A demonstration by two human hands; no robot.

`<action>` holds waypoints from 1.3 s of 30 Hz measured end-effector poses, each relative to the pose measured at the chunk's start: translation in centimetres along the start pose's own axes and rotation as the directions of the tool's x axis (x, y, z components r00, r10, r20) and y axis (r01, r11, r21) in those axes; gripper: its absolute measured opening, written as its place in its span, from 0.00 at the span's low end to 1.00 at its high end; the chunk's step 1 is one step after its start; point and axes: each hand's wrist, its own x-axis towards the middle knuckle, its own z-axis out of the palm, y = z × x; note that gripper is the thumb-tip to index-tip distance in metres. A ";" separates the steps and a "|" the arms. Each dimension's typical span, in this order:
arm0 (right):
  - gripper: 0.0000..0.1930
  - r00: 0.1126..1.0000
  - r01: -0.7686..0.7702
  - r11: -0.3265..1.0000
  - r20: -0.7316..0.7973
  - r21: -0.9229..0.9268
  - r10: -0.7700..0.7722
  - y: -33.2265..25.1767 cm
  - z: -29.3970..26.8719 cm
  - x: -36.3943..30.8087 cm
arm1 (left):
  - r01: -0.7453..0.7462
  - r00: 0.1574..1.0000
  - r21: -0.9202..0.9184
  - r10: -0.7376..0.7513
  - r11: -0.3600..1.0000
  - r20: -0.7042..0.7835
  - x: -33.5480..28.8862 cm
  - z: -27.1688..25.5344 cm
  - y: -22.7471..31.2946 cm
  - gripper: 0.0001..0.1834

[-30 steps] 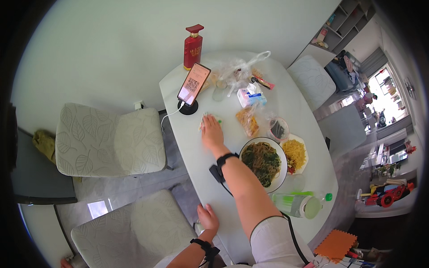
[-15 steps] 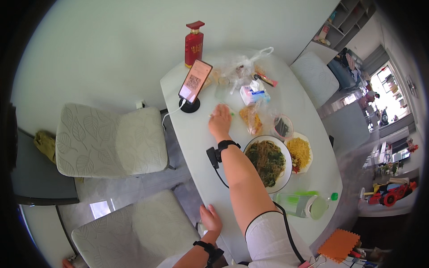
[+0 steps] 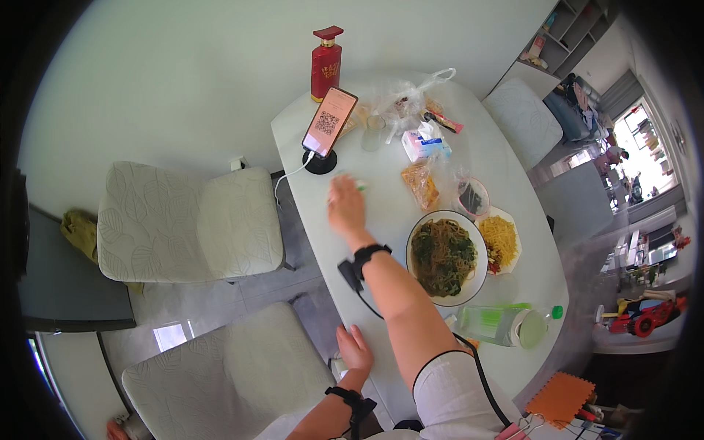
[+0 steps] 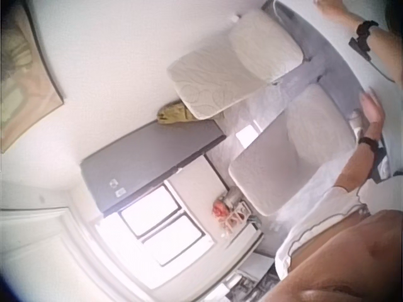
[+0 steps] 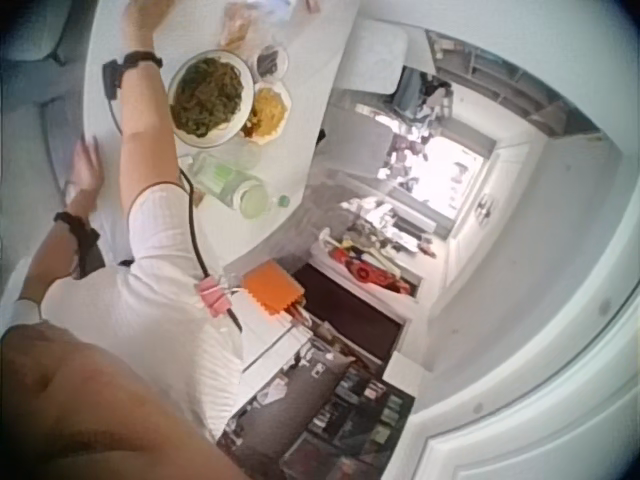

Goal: The person cleans a dining table using a cloth, wiping the surface around plates of food and a green bottle. They move to the kitchen sink to rinse the cloth under running water, then return to the table to continue wiping the surface and edges.

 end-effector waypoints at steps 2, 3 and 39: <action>0.26 0.981 0.154 0.976 0.093 0.152 -0.169 -3.4 -1.7 -4.9 | -0.006 1.000 0.009 0.006 1.000 -0.017 0.2 0.1 -1.1 0.21; 0.26 0.963 0.185 0.960 0.156 0.211 -0.220 -4.9 -2.8 -8.0 | -0.008 0.999 0.012 0.008 1.000 -0.032 0.0 -0.1 -1.5 0.21; 0.31 0.751 -0.654 0.748 0.022 -0.111 0.660 7.4 2.0 9.4 | 0.006 1.000 -0.042 -0.006 0.999 -0.011 0.2 -0.2 -1.9 0.18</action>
